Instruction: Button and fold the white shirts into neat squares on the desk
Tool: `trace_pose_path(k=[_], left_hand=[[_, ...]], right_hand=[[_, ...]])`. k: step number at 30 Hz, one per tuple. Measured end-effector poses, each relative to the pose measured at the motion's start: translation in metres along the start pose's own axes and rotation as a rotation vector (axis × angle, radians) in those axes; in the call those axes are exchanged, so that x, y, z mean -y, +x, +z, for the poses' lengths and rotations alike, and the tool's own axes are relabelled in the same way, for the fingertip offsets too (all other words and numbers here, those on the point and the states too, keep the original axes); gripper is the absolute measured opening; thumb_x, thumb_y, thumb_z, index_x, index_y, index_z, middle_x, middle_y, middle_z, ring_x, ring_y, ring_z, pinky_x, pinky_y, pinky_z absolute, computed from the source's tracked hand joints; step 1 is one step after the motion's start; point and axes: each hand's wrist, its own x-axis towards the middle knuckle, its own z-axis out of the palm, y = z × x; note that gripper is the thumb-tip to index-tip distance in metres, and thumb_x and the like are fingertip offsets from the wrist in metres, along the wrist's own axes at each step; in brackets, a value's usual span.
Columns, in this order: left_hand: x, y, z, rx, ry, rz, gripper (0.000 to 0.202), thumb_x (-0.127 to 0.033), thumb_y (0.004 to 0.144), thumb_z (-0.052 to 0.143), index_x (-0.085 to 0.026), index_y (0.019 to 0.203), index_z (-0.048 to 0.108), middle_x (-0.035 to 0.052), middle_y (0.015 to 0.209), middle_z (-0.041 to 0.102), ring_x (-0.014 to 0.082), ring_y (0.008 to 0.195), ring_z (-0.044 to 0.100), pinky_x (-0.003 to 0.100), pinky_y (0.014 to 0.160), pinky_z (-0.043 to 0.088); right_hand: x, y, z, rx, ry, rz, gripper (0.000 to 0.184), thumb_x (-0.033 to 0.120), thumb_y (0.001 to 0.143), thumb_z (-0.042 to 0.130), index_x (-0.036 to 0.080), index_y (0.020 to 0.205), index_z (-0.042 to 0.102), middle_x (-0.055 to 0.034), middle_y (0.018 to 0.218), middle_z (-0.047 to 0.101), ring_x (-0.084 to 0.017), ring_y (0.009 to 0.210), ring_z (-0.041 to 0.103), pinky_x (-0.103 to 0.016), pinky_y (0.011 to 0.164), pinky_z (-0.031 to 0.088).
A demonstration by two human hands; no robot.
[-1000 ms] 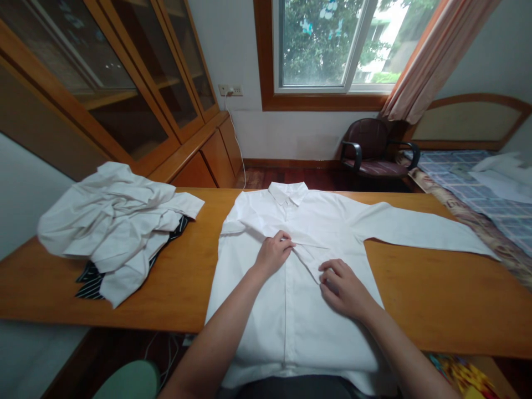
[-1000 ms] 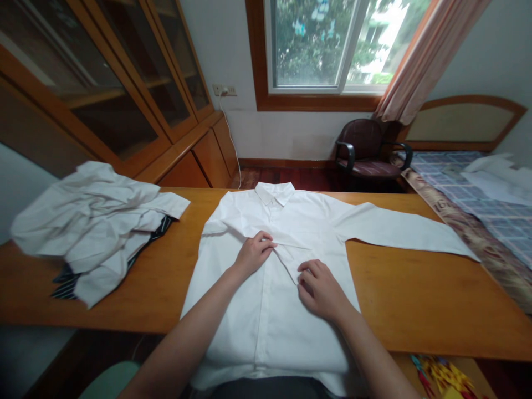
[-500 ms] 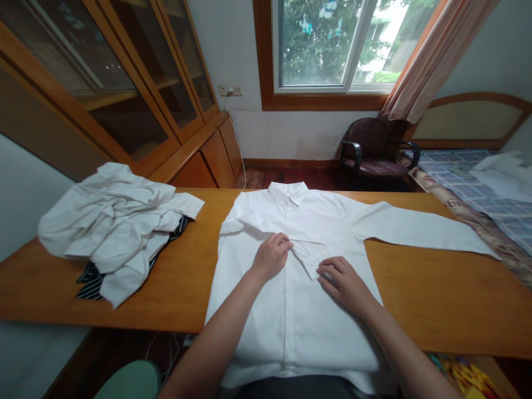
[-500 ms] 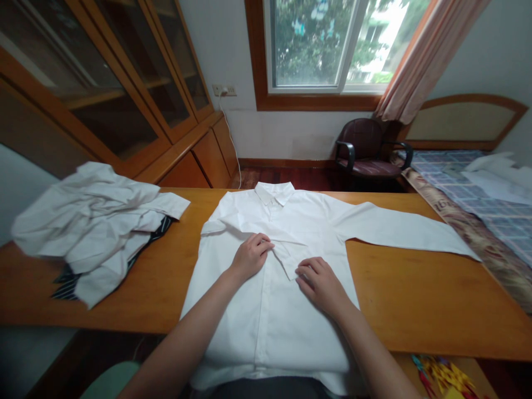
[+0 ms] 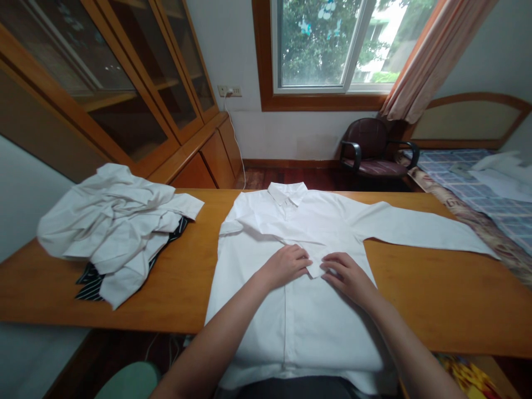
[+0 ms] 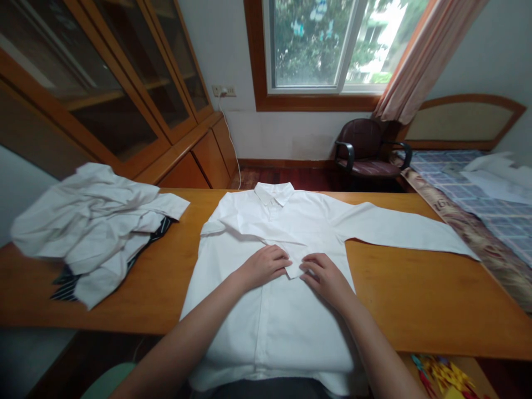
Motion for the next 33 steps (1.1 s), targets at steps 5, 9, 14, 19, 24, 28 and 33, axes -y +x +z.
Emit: trace_pose_path(k=[5, 9, 14, 19, 24, 28, 33], left_hand=[[0.002, 0.004, 0.006, -0.06, -0.019, -0.013, 0.014, -0.023, 0.095, 0.06, -0.023, 0.102, 0.072, 0.0053, 0.1, 0.069, 0.0208, 0.097, 0.061, 0.035, 0.088, 0.05], [0.002, 0.009, 0.012, -0.169, -0.171, -0.128, 0.013, -0.021, 0.093, 0.06, -0.021, 0.093, 0.072, 0.0046, 0.09, 0.07, 0.0194, 0.091, 0.062, 0.031, 0.083, 0.05], [0.005, 0.012, 0.012, -0.257, -0.443, -0.393, 0.018, -0.025, 0.09, 0.062, -0.017, 0.074, 0.068, 0.0015, 0.074, 0.065, 0.0151, 0.074, 0.059, 0.026, 0.071, 0.045], [0.007, 0.012, 0.005, -0.229, -0.634, -0.575, 0.023, -0.033, 0.087, 0.062, -0.016, 0.071, 0.067, -0.0005, 0.072, 0.064, 0.0141, 0.07, 0.056, 0.024, 0.066, 0.04], [0.01, 0.01, 0.003, -0.208, -0.745, -0.614, 0.027, -0.038, 0.088, 0.058, -0.016, 0.077, 0.07, -0.0009, 0.074, 0.065, 0.0152, 0.072, 0.057, 0.025, 0.067, 0.039], [0.012, 0.009, 0.005, -0.222, -0.753, -0.597, 0.032, -0.039, 0.09, 0.054, -0.017, 0.072, 0.067, -0.0005, 0.072, 0.063, 0.0154, 0.073, 0.056, 0.025, 0.069, 0.04], [0.013, 0.01, 0.006, -0.255, -0.833, -0.65, 0.022, -0.036, 0.083, 0.062, -0.016, 0.076, 0.068, -0.001, 0.072, 0.062, 0.0144, 0.07, 0.054, 0.025, 0.066, 0.039]], right_hand=[[-0.001, 0.004, -0.002, -0.03, -0.015, -0.009, 0.024, 0.027, 0.091, 0.068, 0.026, 0.115, 0.068, -0.01, 0.114, 0.065, -0.026, 0.105, 0.063, -0.043, 0.088, 0.058], [0.001, 0.005, 0.0, -0.075, -0.034, 0.007, 0.042, 0.03, 0.09, 0.069, 0.028, 0.131, 0.059, -0.0109, 0.121, 0.062, -0.028, 0.112, 0.061, -0.045, 0.094, 0.056], [0.011, 0.011, 0.007, -0.293, -0.163, 0.045, 0.041, 0.033, 0.091, 0.068, 0.028, 0.13, 0.057, -0.0119, 0.123, 0.058, -0.03, 0.113, 0.056, -0.05, 0.095, 0.052], [0.024, 0.026, 0.017, -0.33, -0.303, 0.016, 0.033, 0.031, 0.092, 0.068, 0.025, 0.123, 0.06, -0.0112, 0.112, 0.062, -0.029, 0.101, 0.052, -0.046, 0.089, 0.047], [0.031, 0.042, 0.026, -0.269, -0.378, 0.089, 0.029, 0.032, 0.093, 0.067, 0.023, 0.119, 0.062, -0.0096, 0.102, 0.067, -0.028, 0.09, 0.049, -0.043, 0.082, 0.042], [0.029, 0.045, 0.029, -0.197, -0.309, 0.093, 0.025, 0.028, 0.091, 0.068, 0.023, 0.115, 0.061, -0.0071, 0.097, 0.069, -0.027, 0.088, 0.051, -0.04, 0.078, 0.04], [0.025, 0.04, 0.031, -0.157, -0.161, 0.079, 0.015, 0.017, 0.088, 0.066, 0.022, 0.101, 0.06, -0.0056, 0.091, 0.068, -0.025, 0.088, 0.056, -0.037, 0.076, 0.043]])
